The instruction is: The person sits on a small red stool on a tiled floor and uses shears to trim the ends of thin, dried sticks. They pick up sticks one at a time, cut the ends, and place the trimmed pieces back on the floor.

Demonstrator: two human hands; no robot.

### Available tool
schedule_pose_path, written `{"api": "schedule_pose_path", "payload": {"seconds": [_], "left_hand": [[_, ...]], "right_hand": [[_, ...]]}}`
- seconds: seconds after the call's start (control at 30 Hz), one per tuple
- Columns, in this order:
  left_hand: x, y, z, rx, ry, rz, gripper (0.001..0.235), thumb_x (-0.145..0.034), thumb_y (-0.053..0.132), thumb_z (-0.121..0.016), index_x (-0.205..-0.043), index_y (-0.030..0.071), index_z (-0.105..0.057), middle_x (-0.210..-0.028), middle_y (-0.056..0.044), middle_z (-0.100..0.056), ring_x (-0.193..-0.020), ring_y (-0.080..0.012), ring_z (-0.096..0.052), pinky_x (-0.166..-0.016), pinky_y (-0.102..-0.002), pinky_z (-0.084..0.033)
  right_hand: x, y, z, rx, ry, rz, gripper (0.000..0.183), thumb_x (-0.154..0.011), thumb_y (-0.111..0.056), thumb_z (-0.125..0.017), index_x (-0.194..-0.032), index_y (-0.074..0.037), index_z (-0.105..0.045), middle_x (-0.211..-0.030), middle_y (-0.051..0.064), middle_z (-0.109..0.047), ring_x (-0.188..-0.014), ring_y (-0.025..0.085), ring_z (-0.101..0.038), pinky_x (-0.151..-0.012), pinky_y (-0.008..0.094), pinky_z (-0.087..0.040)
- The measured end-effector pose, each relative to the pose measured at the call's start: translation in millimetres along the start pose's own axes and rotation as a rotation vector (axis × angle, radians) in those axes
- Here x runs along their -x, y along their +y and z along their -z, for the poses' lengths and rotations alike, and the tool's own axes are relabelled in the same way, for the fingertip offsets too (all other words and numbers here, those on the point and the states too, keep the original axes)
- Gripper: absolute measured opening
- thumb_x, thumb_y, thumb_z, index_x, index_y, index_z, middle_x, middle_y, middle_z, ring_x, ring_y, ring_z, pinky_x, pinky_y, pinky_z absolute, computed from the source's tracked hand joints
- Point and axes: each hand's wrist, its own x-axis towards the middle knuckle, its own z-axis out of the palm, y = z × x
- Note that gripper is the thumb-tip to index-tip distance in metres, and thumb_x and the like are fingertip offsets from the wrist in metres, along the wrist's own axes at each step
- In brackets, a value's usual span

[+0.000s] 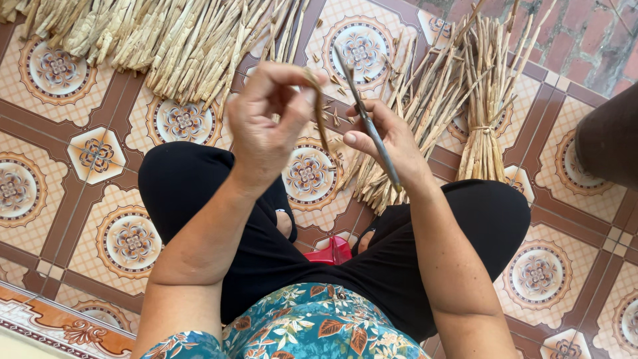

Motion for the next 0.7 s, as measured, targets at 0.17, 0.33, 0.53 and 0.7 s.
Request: {"api": "schedule_pose_path", "payload": {"seconds": [0.17, 0.33, 0.53, 0.7], "left_hand": [[-7.6, 36.7, 18.3, -0.157, 0.152, -0.277, 0.014, -0.11, -0.008, -0.058, -0.119, 0.002, -0.054, -0.12, -0.015, -0.07, -0.084, -0.0058, -0.069, -0.076, -0.02, -0.061], [-7.2, 37.6, 2.1, -0.39, 0.009, -0.533, 0.019, -0.103, -0.006, -0.068, -0.115, 0.003, -0.055, -0.124, -0.015, -0.068, -0.1, -0.021, -0.074, -0.087, -0.029, -0.064], [9.3, -63.5, -69.0, -0.514, -0.491, -0.642, 0.021, -0.091, 0.0, -0.076, -0.106, 0.008, -0.064, -0.122, -0.004, -0.069, -0.108, -0.0195, -0.069, -0.091, -0.031, -0.061], [66.6, -192.2, -116.9, -0.615, -0.818, -0.657, 0.013, -0.092, 0.008, -0.068, -0.104, 0.007, -0.061, -0.116, -0.004, -0.068, -0.102, -0.0204, -0.067, -0.085, -0.031, -0.059]], "right_hand": [[-1.8, 4.1, 6.7, -0.001, 0.072, -0.139, 0.047, -0.084, -0.04, -0.082, -0.12, -0.013, -0.069, -0.094, 0.0, -0.061, -0.085, 0.01, -0.059, -0.074, 0.025, -0.05], [0.9, -8.8, 34.5, -0.117, 0.261, 0.006, 0.039, -0.091, -0.034, -0.081, -0.12, -0.011, -0.068, -0.097, 0.004, -0.071, -0.082, 0.012, -0.064, -0.072, 0.028, -0.056], [43.2, -27.5, 101.7, -0.303, 0.387, 0.372, 0.042, -0.112, -0.04, -0.074, -0.132, -0.006, -0.059, -0.103, 0.01, -0.068, -0.084, 0.016, -0.065, -0.077, 0.031, -0.054], [63.4, -34.2, 119.5, -0.331, 0.514, 0.407, 0.05, -0.113, -0.046, -0.066, -0.13, -0.001, -0.056, -0.105, 0.013, -0.064, -0.087, 0.018, -0.06, -0.08, 0.033, -0.052]]}}
